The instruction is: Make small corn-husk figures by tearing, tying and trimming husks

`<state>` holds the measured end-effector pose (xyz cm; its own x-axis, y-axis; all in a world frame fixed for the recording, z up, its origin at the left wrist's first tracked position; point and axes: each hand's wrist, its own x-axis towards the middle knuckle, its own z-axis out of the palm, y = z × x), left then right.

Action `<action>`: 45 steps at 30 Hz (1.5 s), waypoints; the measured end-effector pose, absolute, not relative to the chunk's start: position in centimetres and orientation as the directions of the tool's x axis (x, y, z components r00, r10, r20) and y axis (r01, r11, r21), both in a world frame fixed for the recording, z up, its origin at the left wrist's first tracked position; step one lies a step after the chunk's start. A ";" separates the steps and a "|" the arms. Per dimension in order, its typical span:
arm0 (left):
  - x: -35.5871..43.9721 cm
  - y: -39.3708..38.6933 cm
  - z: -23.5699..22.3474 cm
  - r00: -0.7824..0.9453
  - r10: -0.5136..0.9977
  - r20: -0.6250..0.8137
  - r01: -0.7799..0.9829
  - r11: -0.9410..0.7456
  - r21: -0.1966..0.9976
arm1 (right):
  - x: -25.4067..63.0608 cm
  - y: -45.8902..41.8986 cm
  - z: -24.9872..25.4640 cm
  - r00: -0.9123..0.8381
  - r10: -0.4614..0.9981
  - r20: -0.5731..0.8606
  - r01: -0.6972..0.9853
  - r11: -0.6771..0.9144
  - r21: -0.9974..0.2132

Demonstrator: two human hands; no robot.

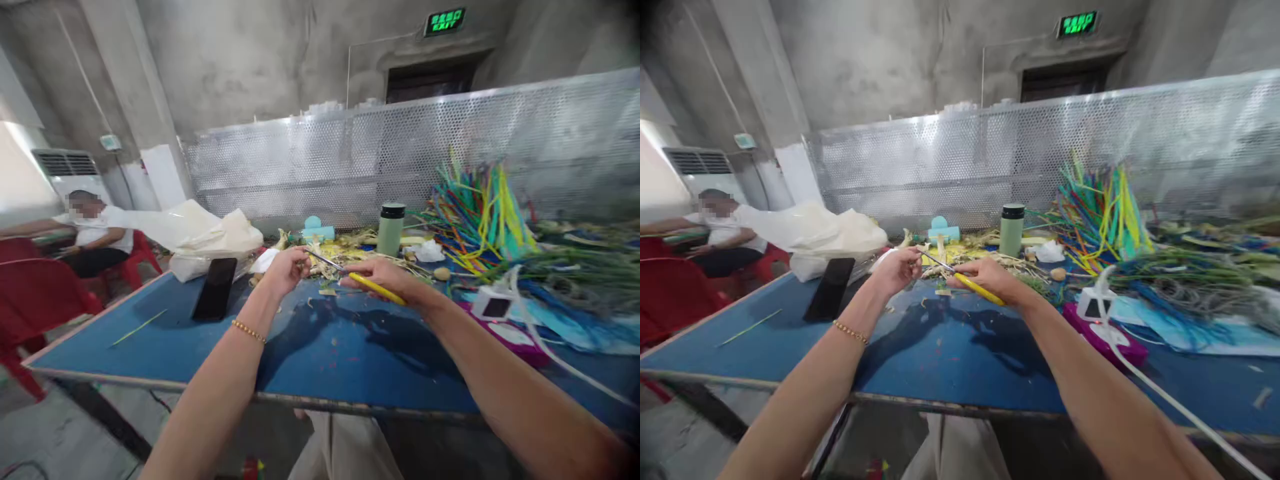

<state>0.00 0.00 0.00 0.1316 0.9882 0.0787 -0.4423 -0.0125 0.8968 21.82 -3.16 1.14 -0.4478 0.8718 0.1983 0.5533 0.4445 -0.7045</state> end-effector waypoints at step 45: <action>0.3 -0.1 -0.3 0.216 0.946 0.244 -0.376 -0.150 0.914 | 21.3 -3.4 0.0 -0.426 0.903 0.054 0.378 0.232 -0.896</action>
<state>0.35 -0.09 -0.33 0.2158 0.9456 0.2435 -0.3765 -0.1495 0.9143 21.32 -3.36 0.00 -0.4258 0.9032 0.0540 0.3780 0.2318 -0.8963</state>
